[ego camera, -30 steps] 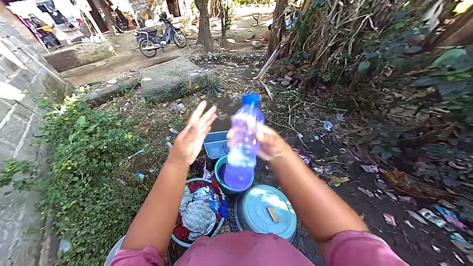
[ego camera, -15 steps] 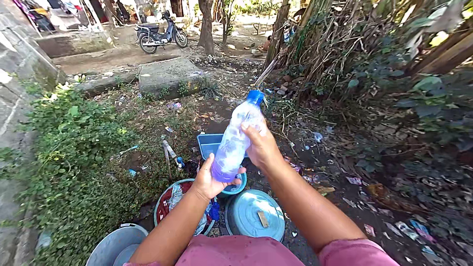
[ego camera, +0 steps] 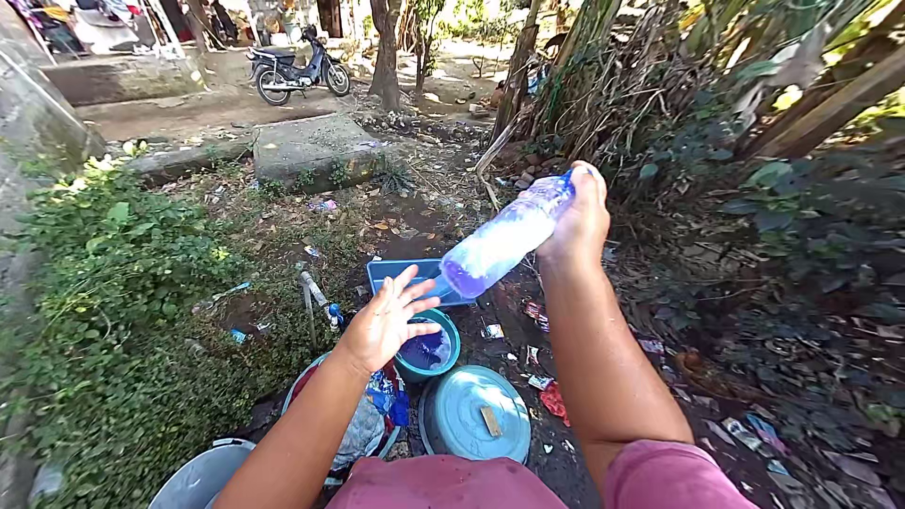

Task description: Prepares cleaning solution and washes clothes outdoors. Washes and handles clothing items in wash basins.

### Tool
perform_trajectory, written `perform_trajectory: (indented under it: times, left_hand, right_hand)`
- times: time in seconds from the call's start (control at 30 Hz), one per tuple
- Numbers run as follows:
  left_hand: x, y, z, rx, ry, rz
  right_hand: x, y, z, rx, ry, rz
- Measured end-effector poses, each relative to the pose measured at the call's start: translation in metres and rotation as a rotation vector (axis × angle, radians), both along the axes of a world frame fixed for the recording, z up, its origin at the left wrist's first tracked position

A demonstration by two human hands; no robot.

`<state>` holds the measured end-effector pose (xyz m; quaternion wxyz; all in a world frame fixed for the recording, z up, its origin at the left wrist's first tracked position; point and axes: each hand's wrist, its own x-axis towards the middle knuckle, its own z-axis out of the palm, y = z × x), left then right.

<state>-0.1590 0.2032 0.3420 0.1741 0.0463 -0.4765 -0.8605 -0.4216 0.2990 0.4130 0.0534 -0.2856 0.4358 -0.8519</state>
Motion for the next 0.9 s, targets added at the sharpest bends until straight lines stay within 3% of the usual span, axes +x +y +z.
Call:
perform_trajectory:
  times: [0.1, 0.2, 0.37, 0.5, 0.57, 0.63, 0.73, 0.9]
  left_hand:
    - [0.004, -0.003, -0.012, 0.037, -0.131, 0.098]
    - [0.012, 0.002, -0.022, 0.082, -0.187, 0.124]
    - [0.014, 0.003, -0.024, 0.101, -0.207, 0.173]
    - [0.016, 0.003, -0.022, 0.082, -0.186, 0.193]
    - [0.014, 0.003, -0.019, 0.091, -0.200, 0.210]
    - [0.013, 0.004, -0.016, 0.095, -0.191, 0.212]
    - [0.015, 0.006, -0.013, 0.077, -0.146, 0.180]
    - [0.019, 0.006, -0.011, 0.061, -0.148, 0.195]
  right_hand:
    - [0.022, 0.003, 0.008, 0.055, 0.030, 0.031]
    - [-0.002, 0.006, 0.021, 0.025, 0.089, -0.044]
    - [0.014, 0.008, 0.056, 0.057, 0.222, 0.039]
    - [-0.018, 0.002, 0.081, 0.039, 0.255, -0.097]
    - [0.002, 0.000, 0.085, 0.100, 0.277, -0.036]
    - [0.013, -0.003, 0.081, 0.080, 0.155, 0.033]
    - [-0.011, -0.009, 0.076, -0.069, -0.087, -0.005]
    - [-0.030, -0.011, 0.056, -0.227, -0.259, 0.080]
